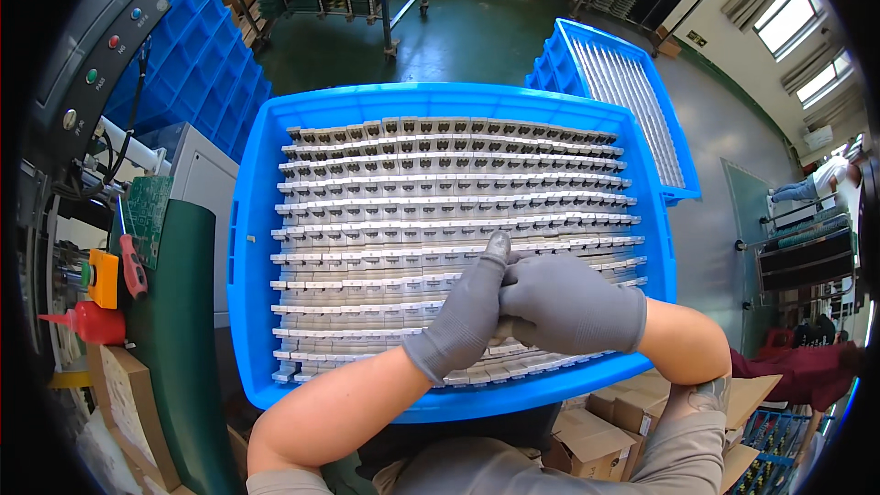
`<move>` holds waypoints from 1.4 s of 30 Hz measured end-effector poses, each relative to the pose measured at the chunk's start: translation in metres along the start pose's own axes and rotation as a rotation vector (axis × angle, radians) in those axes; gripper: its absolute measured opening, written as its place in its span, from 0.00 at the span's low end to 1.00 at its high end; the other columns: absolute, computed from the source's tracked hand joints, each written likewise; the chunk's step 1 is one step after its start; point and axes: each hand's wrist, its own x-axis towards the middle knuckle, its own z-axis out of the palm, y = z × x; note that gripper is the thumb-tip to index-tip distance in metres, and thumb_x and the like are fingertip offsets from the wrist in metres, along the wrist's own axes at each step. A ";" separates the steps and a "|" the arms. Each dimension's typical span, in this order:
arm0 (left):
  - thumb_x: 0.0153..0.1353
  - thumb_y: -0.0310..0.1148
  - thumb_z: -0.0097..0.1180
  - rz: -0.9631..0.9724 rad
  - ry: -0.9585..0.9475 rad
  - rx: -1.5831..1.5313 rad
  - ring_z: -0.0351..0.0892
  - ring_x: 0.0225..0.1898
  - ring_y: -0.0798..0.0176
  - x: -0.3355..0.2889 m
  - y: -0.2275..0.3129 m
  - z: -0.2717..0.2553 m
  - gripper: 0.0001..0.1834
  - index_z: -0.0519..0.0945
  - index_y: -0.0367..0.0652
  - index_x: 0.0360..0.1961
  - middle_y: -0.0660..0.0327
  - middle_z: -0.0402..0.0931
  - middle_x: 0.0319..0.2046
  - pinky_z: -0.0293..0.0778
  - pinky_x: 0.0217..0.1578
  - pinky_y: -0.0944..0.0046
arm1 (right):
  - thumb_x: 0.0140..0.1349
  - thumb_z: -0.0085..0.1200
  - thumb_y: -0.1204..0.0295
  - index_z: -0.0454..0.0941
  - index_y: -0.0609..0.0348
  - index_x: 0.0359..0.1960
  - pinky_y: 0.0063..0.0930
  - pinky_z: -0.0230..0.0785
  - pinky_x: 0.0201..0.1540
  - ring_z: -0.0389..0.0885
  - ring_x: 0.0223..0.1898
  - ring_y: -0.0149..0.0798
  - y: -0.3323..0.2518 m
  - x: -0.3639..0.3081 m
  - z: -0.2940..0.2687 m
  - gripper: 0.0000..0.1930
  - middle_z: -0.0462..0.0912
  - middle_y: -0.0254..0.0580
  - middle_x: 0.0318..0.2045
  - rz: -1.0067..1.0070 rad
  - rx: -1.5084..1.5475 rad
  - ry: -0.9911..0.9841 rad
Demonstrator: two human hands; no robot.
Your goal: The person arranges small, white rectangular components into a blue plastic tray with a grid of slots. They pick up the components one by one from a cardboard box and place them into the tray, filling the slots in a systematic row-by-row pattern.
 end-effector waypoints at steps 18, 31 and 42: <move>0.78 0.43 0.39 0.266 -0.015 0.182 0.69 0.17 0.72 -0.014 0.012 0.002 0.19 0.77 0.40 0.45 0.61 0.76 0.25 0.64 0.18 0.73 | 0.61 0.62 0.78 0.79 0.60 0.43 0.30 0.72 0.33 0.77 0.31 0.37 0.049 -0.015 0.022 0.09 0.77 0.40 0.33 -0.160 0.194 0.656; 0.79 0.45 0.37 0.207 -0.004 0.182 0.69 0.15 0.72 -0.011 0.006 0.003 0.23 0.76 0.34 0.46 0.59 0.77 0.25 0.65 0.16 0.72 | 0.63 0.59 0.79 0.80 0.63 0.36 0.26 0.76 0.33 0.84 0.31 0.31 0.091 0.013 -0.005 0.02 0.85 0.42 0.30 0.268 0.448 0.766; 0.79 0.45 0.37 0.204 -0.042 0.215 0.68 0.16 0.72 -0.012 0.003 0.003 0.24 0.76 0.33 0.47 0.59 0.77 0.25 0.66 0.17 0.72 | 0.61 0.61 0.74 0.81 0.61 0.36 0.39 0.76 0.45 0.82 0.40 0.50 0.136 0.063 -0.011 0.04 0.82 0.46 0.36 0.220 -0.150 0.571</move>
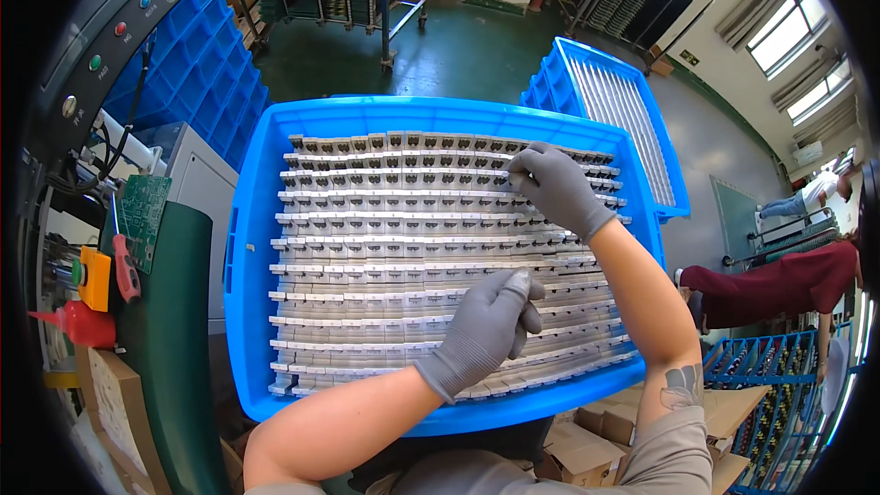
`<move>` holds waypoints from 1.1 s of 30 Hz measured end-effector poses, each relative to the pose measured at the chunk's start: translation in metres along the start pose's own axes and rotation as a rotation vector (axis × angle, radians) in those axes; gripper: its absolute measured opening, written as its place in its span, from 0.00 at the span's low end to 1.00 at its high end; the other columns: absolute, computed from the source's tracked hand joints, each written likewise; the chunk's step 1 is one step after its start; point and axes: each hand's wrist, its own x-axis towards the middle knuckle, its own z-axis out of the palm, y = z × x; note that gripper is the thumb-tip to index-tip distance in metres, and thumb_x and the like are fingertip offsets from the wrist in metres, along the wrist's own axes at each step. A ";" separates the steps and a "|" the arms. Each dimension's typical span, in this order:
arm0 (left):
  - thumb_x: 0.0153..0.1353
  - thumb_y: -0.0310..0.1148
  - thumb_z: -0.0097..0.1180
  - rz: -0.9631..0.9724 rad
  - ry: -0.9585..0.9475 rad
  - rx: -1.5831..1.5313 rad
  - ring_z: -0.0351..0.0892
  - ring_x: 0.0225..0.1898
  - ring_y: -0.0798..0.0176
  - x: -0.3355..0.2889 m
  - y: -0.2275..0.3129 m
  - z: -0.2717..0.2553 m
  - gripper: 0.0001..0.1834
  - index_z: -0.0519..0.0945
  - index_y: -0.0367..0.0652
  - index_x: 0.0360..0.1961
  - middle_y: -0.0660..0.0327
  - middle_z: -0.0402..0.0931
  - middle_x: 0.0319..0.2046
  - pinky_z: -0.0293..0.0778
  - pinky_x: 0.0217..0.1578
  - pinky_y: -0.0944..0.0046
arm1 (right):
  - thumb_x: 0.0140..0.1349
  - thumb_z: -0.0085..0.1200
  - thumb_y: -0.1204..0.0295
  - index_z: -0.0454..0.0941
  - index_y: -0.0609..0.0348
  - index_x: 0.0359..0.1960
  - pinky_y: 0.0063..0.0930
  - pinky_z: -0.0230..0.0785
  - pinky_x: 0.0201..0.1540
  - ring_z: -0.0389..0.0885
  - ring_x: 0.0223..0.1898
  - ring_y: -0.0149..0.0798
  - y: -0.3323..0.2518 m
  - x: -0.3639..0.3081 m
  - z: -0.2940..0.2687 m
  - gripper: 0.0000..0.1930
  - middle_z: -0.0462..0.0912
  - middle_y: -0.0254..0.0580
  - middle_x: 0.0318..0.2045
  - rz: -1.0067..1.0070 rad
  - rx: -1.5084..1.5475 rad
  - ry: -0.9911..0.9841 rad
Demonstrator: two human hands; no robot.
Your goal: The person arranges small, white rectangular components into a blue plastic tray with a grid of slots. They pick up the components one by one from a cardboard box and place them into the tray, filling the slots in a systematic row-by-row pattern.
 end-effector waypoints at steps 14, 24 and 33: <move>0.79 0.47 0.34 0.014 -0.031 0.002 0.68 0.16 0.72 0.001 -0.001 -0.002 0.25 0.75 0.33 0.47 0.59 0.77 0.25 0.66 0.17 0.72 | 0.60 0.60 0.75 0.84 0.55 0.37 0.40 0.77 0.43 0.83 0.40 0.49 -0.013 0.000 -0.005 0.05 0.82 0.42 0.36 -0.026 -0.180 0.076; 0.79 0.54 0.29 -0.027 0.002 -0.105 0.69 0.16 0.71 0.006 -0.002 -0.003 0.33 0.75 0.33 0.47 0.58 0.76 0.24 0.64 0.16 0.72 | 0.60 0.56 0.80 0.86 0.57 0.43 0.41 0.77 0.43 0.82 0.39 0.50 -0.007 -0.007 -0.003 0.11 0.82 0.46 0.38 -0.211 -0.135 0.089; 0.74 0.66 0.24 -0.091 0.005 -0.380 0.73 0.18 0.67 0.009 0.000 -0.010 0.40 0.72 0.37 0.53 0.55 0.77 0.32 0.59 0.13 0.74 | 0.58 0.61 0.76 0.84 0.60 0.41 0.31 0.73 0.35 0.80 0.30 0.39 -0.082 -0.034 -0.045 0.08 0.80 0.42 0.31 -0.003 0.363 -0.035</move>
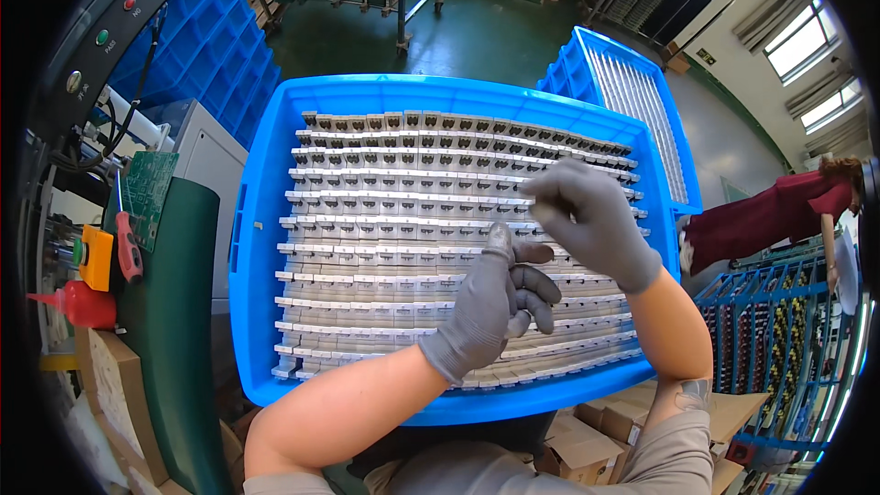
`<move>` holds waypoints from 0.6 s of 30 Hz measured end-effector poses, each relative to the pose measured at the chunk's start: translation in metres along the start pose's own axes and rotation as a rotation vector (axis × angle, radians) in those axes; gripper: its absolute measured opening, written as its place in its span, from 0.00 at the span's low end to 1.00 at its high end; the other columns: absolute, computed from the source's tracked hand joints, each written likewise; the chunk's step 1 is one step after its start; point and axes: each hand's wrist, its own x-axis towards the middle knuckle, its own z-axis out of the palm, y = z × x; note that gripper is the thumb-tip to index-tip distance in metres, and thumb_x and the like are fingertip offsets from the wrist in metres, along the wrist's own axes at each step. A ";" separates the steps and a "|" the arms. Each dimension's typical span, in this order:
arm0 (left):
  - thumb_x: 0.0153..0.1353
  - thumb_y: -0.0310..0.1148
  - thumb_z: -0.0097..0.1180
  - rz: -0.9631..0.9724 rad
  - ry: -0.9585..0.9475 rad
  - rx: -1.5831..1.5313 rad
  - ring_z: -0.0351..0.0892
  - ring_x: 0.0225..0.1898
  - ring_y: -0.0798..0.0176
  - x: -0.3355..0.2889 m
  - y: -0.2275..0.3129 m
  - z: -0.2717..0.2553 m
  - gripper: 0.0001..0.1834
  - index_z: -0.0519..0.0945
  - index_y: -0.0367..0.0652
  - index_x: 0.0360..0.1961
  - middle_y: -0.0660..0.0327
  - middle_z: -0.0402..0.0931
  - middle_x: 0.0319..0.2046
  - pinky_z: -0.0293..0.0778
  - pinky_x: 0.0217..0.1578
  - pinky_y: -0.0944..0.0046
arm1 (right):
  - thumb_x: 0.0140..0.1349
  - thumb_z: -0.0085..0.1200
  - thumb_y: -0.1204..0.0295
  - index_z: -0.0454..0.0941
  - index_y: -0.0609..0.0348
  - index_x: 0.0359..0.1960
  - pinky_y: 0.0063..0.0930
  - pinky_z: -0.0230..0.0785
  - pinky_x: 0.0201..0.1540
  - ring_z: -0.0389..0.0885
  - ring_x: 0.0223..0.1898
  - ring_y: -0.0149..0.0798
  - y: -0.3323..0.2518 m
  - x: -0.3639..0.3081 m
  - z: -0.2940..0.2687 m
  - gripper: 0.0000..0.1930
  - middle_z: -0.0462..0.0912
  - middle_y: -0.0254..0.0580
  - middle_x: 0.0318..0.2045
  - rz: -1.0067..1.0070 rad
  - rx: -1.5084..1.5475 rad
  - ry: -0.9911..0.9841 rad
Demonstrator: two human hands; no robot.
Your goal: The person arranges small, white rectangular components into a blue plastic tray with a grid of slots. They pick up the components one by one from a cardboard box and place them into the tray, filling the slots in a systematic row-by-row pattern.
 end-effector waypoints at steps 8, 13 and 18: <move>0.71 0.71 0.27 0.090 -0.019 0.060 0.82 0.50 0.62 0.007 -0.013 -0.002 0.46 0.69 0.38 0.64 0.55 0.78 0.50 0.82 0.35 0.67 | 0.57 0.66 0.66 0.85 0.57 0.34 0.40 0.78 0.36 0.85 0.34 0.49 -0.044 -0.035 0.004 0.09 0.84 0.44 0.33 -0.160 -0.250 -0.483; 0.71 0.71 0.30 -0.030 -0.029 0.077 0.77 0.55 0.61 0.000 -0.013 0.000 0.46 0.66 0.36 0.67 0.52 0.75 0.56 0.77 0.55 0.63 | 0.59 0.65 0.61 0.84 0.57 0.32 0.41 0.79 0.39 0.85 0.37 0.50 -0.045 -0.039 0.009 0.12 0.85 0.45 0.36 0.001 -0.328 -0.718; 0.70 0.72 0.29 -0.006 -0.028 0.110 0.77 0.57 0.61 -0.001 -0.012 0.001 0.48 0.65 0.37 0.67 0.52 0.74 0.57 0.77 0.57 0.62 | 0.58 0.64 0.64 0.85 0.58 0.34 0.41 0.79 0.40 0.85 0.36 0.49 -0.044 -0.041 0.009 0.10 0.84 0.45 0.35 0.019 -0.210 -0.602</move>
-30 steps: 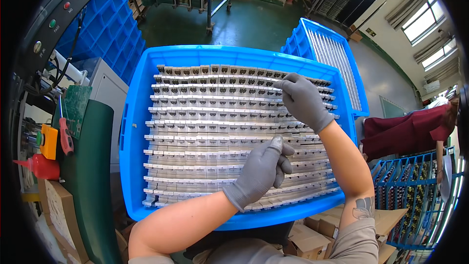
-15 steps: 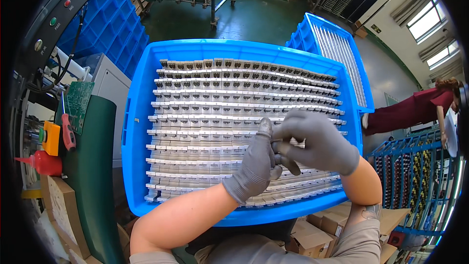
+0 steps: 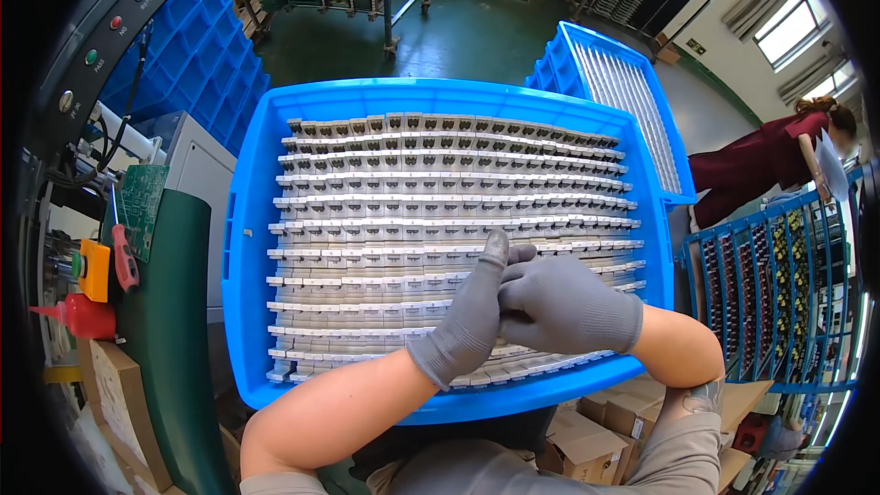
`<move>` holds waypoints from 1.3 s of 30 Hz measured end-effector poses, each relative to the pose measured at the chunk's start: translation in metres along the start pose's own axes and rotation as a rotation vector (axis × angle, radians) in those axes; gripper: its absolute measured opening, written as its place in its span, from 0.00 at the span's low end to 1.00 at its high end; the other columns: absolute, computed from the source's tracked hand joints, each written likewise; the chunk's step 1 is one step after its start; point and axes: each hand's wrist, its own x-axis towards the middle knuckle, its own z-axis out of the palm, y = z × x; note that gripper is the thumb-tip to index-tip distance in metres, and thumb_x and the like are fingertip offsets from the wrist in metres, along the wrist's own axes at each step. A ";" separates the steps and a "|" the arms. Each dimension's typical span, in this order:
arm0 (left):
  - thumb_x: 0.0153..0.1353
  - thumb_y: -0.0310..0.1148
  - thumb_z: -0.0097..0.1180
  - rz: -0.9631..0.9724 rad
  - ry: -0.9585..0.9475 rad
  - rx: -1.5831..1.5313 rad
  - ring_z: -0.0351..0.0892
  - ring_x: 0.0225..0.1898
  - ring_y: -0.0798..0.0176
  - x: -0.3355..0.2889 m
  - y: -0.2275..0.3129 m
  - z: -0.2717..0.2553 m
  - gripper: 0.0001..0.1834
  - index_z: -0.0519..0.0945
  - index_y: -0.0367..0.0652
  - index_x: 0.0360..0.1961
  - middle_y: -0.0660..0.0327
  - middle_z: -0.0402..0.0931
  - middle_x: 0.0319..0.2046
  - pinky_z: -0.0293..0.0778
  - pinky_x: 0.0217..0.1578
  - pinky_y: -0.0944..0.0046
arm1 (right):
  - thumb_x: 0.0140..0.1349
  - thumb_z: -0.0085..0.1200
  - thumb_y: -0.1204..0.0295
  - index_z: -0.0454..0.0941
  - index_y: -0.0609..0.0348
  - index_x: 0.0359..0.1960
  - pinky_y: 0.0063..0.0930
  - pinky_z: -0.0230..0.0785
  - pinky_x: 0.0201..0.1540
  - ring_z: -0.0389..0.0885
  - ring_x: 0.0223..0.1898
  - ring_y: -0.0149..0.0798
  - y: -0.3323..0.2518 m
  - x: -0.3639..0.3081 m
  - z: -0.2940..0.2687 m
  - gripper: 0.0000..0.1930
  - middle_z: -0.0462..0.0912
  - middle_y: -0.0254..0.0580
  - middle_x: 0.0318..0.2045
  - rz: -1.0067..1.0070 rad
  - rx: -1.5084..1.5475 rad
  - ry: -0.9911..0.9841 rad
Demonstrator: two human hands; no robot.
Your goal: The person arranges small, white rectangular components into a blue plastic tray with a grid of slots. They pick up the components one by one from a cardboard box and place them into the tray, filling the slots in a systematic row-by-row pattern.
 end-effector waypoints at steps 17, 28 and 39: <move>0.78 0.55 0.34 0.158 0.089 -0.377 0.78 0.48 0.63 0.006 0.001 -0.002 0.32 0.68 0.32 0.60 0.52 0.75 0.48 0.78 0.50 0.64 | 0.48 0.67 0.71 0.82 0.48 0.40 0.46 0.69 0.52 0.76 0.47 0.49 0.013 -0.006 0.028 0.15 0.79 0.36 0.40 -0.239 -0.104 0.493; 0.78 0.56 0.30 0.159 0.061 -0.273 0.77 0.46 0.65 0.009 -0.008 -0.009 0.32 0.69 0.35 0.58 0.54 0.75 0.49 0.78 0.49 0.62 | 0.55 0.64 0.76 0.82 0.54 0.38 0.40 0.72 0.46 0.80 0.41 0.45 0.014 0.000 0.041 0.09 0.82 0.38 0.33 -0.150 0.198 0.662; 0.78 0.42 0.40 0.120 -0.075 0.242 0.68 0.27 0.75 -0.002 0.003 0.002 0.21 0.79 0.36 0.50 0.61 0.79 0.34 0.68 0.29 0.72 | 0.61 0.62 0.72 0.81 0.59 0.33 0.41 0.74 0.40 0.81 0.36 0.50 0.112 0.063 -0.011 0.05 0.81 0.45 0.31 0.010 -0.149 0.738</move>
